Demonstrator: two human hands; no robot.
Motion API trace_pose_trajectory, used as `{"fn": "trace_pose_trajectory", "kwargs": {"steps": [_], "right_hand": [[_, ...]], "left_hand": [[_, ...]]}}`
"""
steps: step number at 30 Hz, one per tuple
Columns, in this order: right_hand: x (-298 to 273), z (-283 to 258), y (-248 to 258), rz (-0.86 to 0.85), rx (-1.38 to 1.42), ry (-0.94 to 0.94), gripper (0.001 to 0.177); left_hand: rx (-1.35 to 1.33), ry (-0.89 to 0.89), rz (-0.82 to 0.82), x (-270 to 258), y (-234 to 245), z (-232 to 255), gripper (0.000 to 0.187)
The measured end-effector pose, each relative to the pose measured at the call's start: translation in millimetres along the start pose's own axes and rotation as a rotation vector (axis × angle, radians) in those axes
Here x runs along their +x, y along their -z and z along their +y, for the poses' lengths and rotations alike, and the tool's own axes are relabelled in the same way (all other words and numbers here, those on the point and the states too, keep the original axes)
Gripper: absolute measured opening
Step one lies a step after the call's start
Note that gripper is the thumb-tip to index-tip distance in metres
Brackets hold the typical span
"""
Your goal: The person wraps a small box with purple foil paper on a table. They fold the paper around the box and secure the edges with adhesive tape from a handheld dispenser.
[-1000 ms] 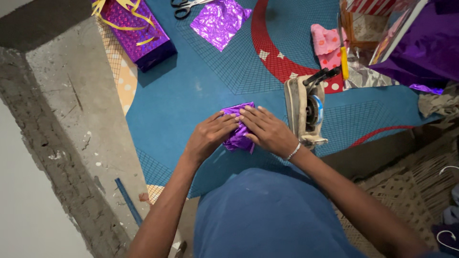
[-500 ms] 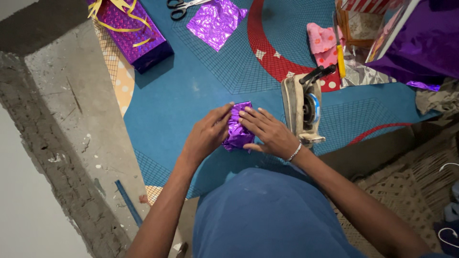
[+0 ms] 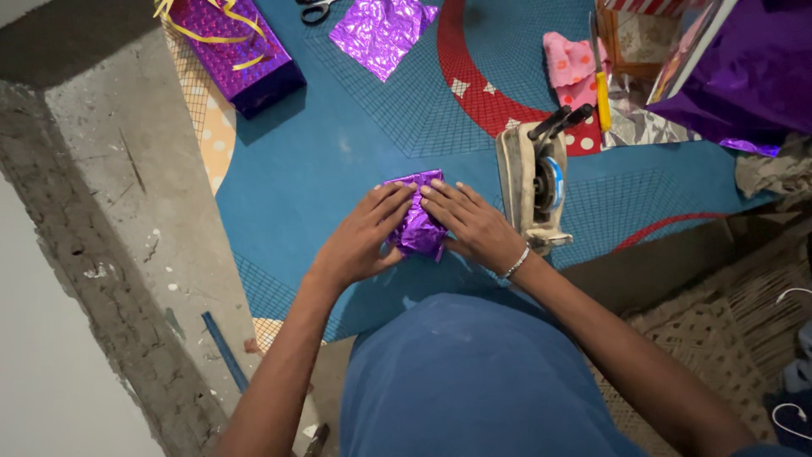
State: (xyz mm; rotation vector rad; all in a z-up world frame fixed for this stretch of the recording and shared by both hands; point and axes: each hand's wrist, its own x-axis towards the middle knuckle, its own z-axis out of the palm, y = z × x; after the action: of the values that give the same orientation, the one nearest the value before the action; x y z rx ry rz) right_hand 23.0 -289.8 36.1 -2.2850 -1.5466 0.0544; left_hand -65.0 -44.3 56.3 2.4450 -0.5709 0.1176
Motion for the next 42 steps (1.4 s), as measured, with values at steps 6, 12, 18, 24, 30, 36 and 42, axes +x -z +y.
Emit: {"fn": "trace_pose_trajectory", "kwargs": {"steps": [6, 12, 18, 24, 30, 36, 42], "right_hand": [[3, -1, -1, 0.021, -0.005, -0.001, 0.087], [1, -2, -1, 0.086, 0.005, 0.039, 0.059], [-2, -3, -3, 0.097, 0.011, 0.040, 0.049], [-8, -7, -4, 0.154, 0.025, 0.042, 0.041], [-28, -17, 16, 0.250, 0.061, -0.024, 0.031], [-67, -11, 29, 0.406, 0.073, -0.310, 0.020], [-110, 11, 18, 0.549, -0.058, -0.629, 0.017]], "left_hand": [[0.069, 0.048, -0.016, -3, -7, 3, 0.082], [0.235, 0.047, 0.031, -9, -28, 0, 0.072], [0.256, 0.095, 0.019, -14, -34, 2, 0.081], [0.255, 0.105, 0.061, -16, -40, 7, 0.087], [0.185, 0.140, 0.070, -16, -41, 9, 0.091], [0.139, 0.178, 0.124, -14, -45, 11, 0.088], [0.114, 0.197, 0.154, -13, -47, 15, 0.085]]}}
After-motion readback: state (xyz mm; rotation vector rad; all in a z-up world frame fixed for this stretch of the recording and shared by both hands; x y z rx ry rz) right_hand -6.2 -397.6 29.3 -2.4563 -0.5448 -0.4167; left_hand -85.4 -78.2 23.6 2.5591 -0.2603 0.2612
